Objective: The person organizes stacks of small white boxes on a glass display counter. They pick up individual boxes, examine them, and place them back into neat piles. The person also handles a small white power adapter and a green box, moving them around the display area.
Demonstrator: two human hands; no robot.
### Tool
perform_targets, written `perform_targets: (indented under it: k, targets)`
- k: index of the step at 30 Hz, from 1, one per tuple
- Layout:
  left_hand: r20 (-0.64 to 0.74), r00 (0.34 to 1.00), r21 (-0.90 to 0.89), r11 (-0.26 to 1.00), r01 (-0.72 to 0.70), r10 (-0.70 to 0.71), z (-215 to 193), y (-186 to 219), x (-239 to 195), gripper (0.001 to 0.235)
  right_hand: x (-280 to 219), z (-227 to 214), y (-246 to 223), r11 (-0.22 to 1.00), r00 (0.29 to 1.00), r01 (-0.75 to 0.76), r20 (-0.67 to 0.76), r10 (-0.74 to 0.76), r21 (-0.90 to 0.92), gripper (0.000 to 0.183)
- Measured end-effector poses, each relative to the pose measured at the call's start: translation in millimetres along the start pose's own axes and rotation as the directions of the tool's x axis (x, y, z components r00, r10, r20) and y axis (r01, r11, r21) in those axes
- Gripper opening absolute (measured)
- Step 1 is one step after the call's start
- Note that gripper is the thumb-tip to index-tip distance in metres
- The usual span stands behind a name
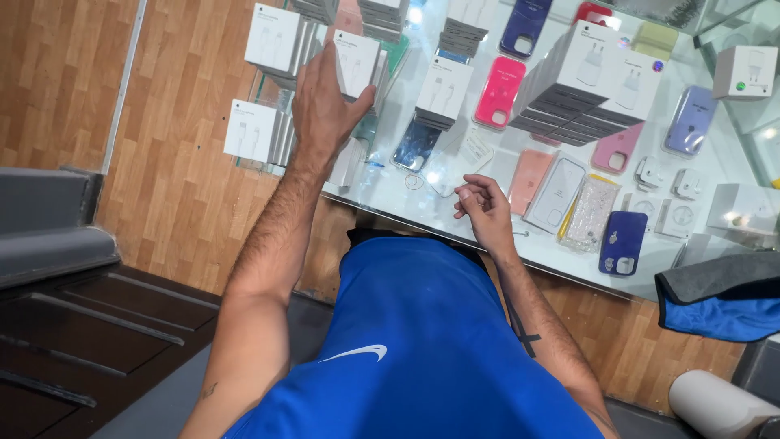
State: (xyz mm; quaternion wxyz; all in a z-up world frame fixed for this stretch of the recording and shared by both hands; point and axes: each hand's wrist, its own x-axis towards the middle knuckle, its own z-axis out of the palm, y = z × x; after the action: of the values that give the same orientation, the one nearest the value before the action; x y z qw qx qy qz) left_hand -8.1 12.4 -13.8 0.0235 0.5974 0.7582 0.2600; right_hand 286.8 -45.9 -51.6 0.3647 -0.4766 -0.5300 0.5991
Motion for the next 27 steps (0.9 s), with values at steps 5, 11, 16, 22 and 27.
perform_targets:
  k: [5,11,16,22,27]
  targets:
    - [0.072,0.997,0.095,0.995,0.03,-0.037,13,-5,4,0.076,0,0,-4,0.998,0.998,-0.056,0.009,0.056,0.028,0.027]
    - [0.079,0.997,0.144,0.989,-0.024,0.013,9,-6,5,0.088,3,-1,-1,0.998,0.998,-0.067,0.014,0.066,0.022,0.026]
    - [-0.045,0.994,-0.006,0.995,-0.1,0.099,-17,50,9,0.08,6,-1,-2,0.998,0.998,-0.059,0.021,0.059,0.006,0.027]
    - [0.219,0.963,0.006,0.987,-0.162,0.157,31,100,2,0.089,7,1,-7,0.997,0.997,-0.07,0.033,0.07,-0.017,0.026]
    - [0.239,0.951,-0.088,0.98,-0.179,0.195,44,107,-2,0.085,8,-2,3,0.998,1.0,-0.023,0.015,0.023,0.059,0.025]
